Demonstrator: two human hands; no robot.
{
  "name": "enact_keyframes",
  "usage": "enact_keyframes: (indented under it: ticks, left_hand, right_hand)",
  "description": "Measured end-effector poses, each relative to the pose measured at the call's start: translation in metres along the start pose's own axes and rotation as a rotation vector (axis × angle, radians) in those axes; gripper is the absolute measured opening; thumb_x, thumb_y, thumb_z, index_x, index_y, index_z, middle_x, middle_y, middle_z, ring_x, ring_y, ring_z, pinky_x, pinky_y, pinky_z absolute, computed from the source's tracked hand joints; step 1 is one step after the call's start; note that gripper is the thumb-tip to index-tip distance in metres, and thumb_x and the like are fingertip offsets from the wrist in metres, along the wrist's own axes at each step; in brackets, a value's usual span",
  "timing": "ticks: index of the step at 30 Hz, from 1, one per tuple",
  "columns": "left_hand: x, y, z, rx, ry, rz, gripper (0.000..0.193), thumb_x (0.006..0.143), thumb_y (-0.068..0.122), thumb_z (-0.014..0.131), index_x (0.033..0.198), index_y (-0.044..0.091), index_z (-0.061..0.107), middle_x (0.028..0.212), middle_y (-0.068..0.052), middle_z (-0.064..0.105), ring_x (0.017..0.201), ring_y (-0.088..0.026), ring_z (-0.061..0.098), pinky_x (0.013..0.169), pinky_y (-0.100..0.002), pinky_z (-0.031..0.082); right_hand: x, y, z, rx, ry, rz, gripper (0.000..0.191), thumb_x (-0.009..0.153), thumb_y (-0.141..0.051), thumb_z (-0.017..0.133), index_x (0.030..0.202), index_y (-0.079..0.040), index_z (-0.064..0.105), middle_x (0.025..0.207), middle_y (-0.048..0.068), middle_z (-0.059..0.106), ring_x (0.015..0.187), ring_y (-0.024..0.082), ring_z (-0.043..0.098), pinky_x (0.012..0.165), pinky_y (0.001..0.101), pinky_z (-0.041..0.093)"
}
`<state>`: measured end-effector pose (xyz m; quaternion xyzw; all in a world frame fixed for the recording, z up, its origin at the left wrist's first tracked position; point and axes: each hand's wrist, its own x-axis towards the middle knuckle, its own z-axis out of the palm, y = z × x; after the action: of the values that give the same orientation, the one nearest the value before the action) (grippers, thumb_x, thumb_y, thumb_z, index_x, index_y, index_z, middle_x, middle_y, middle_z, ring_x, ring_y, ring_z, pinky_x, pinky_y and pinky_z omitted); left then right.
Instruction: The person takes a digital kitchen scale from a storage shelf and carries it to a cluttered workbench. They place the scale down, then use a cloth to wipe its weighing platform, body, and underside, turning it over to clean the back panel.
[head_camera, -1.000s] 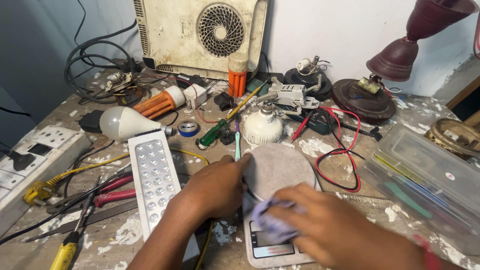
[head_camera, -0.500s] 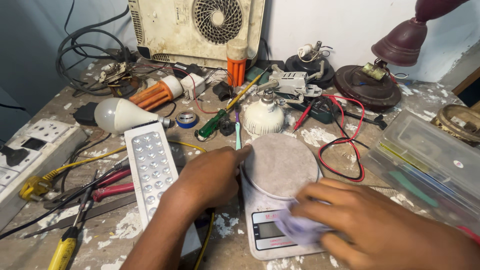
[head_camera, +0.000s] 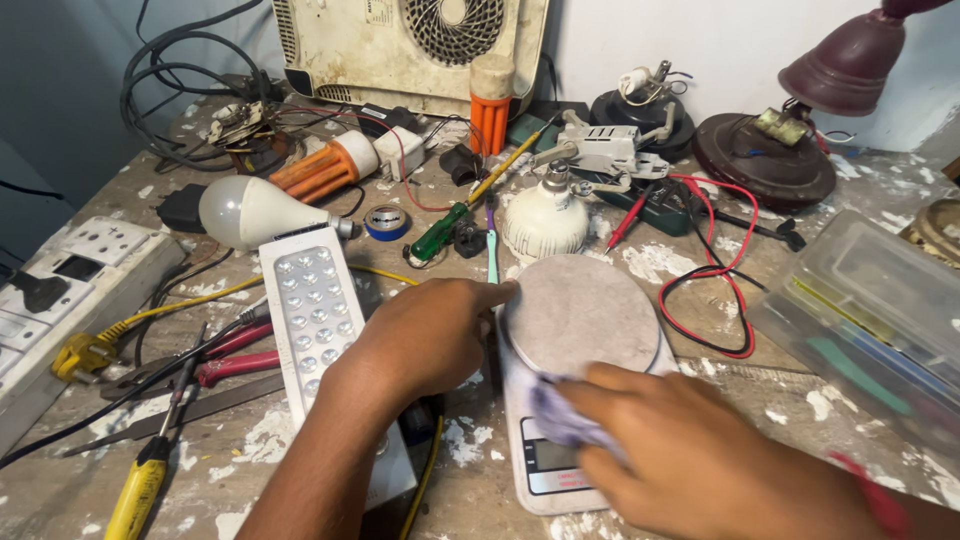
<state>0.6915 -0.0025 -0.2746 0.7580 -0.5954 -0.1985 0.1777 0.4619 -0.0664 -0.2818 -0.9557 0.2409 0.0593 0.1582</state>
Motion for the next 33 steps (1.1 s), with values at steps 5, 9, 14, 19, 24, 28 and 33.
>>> enact_keyframes:
  ticks: [5, 9, 14, 19, 24, 28, 33]
  left_hand:
    - [0.001, 0.003, 0.002, 0.008, -0.004, -0.014, 0.047, 0.09, 0.012, 0.056, 0.135, 0.027, 0.064, 0.119, -0.015, 0.07, 0.115, -0.033, 0.065, 0.098, -0.045, 0.049]
    - [0.003, -0.001, 0.006, -0.014, 0.028, 0.025, 0.047, 0.088, 0.01, 0.057, 0.132, 0.024, 0.066, 0.117, -0.017, 0.07, 0.113, -0.034, 0.066, 0.096, -0.044, 0.05]
    - [0.007, -0.004, 0.009, -0.046, 0.077, 0.082, 0.053, 0.08, 0.007, 0.061, 0.131, 0.019, 0.067, 0.111, -0.02, 0.072, 0.106, -0.035, 0.07, 0.093, -0.044, 0.052]
    - [0.008, -0.003, 0.009, -0.034, 0.059, 0.038, 0.044, 0.087, 0.014, 0.061, 0.13, 0.02, 0.068, 0.108, -0.021, 0.072, 0.103, -0.037, 0.07, 0.092, -0.045, 0.053]
    - [0.007, 0.004, 0.008, -0.026, 0.083, 0.035, 0.043, 0.087, 0.018, 0.063, 0.129, 0.019, 0.07, 0.108, -0.02, 0.073, 0.103, -0.037, 0.069, 0.091, -0.046, 0.052]
    - [0.003, 0.011, 0.003, -0.05, 0.005, -0.052, 0.053, 0.083, 0.026, 0.073, 0.135, 0.021, 0.066, 0.099, -0.016, 0.075, 0.097, -0.034, 0.072, 0.086, -0.044, 0.054]
    - [0.0, 0.022, -0.001, -0.036, 0.009, -0.021, 0.061, 0.078, 0.027, 0.081, 0.136, 0.021, 0.064, 0.095, -0.013, 0.075, 0.092, -0.032, 0.071, 0.081, -0.043, 0.054]
  right_hand:
    - [-0.037, 0.033, -0.014, -0.017, -0.199, 0.297, 0.053, 0.08, -0.029, 0.065, 0.132, -0.02, 0.064, 0.105, 0.004, 0.071, 0.094, 0.027, 0.074, 0.084, 0.0456, 0.054]
    - [-0.034, 0.022, -0.018, -0.007, -0.173, 0.157, 0.045, 0.082, -0.027, 0.062, 0.126, -0.02, 0.069, 0.101, 0.005, 0.069, 0.091, 0.028, 0.072, 0.08, 0.0461, 0.054]
    - [0.015, -0.02, -0.006, -0.004, 0.119, -0.064, 0.046, 0.082, -0.023, 0.061, 0.126, -0.015, 0.069, 0.099, 0.012, 0.068, 0.083, 0.037, 0.068, 0.074, 0.0498, 0.054]
    - [0.016, -0.011, -0.001, -0.021, 0.137, -0.025, 0.044, 0.081, -0.024, 0.061, 0.123, -0.014, 0.07, 0.095, 0.013, 0.07, 0.081, 0.04, 0.068, 0.072, 0.0528, 0.054]
    - [-0.027, 0.043, 0.003, 0.142, 0.192, -0.023, 0.043, 0.085, -0.026, 0.065, 0.127, -0.019, 0.074, 0.098, 0.009, 0.078, 0.083, 0.029, 0.076, 0.076, 0.0442, 0.057]
    - [-0.04, 0.077, -0.01, 0.147, 0.261, 0.195, 0.037, 0.084, -0.025, 0.065, 0.119, -0.017, 0.076, 0.102, 0.008, 0.08, 0.081, 0.025, 0.073, 0.072, 0.0409, 0.06]
    - [-0.039, 0.071, -0.012, -0.004, 0.323, 0.395, 0.04, 0.082, -0.028, 0.066, 0.12, -0.02, 0.073, 0.093, 0.011, 0.077, 0.075, 0.031, 0.075, 0.071, 0.0444, 0.059]
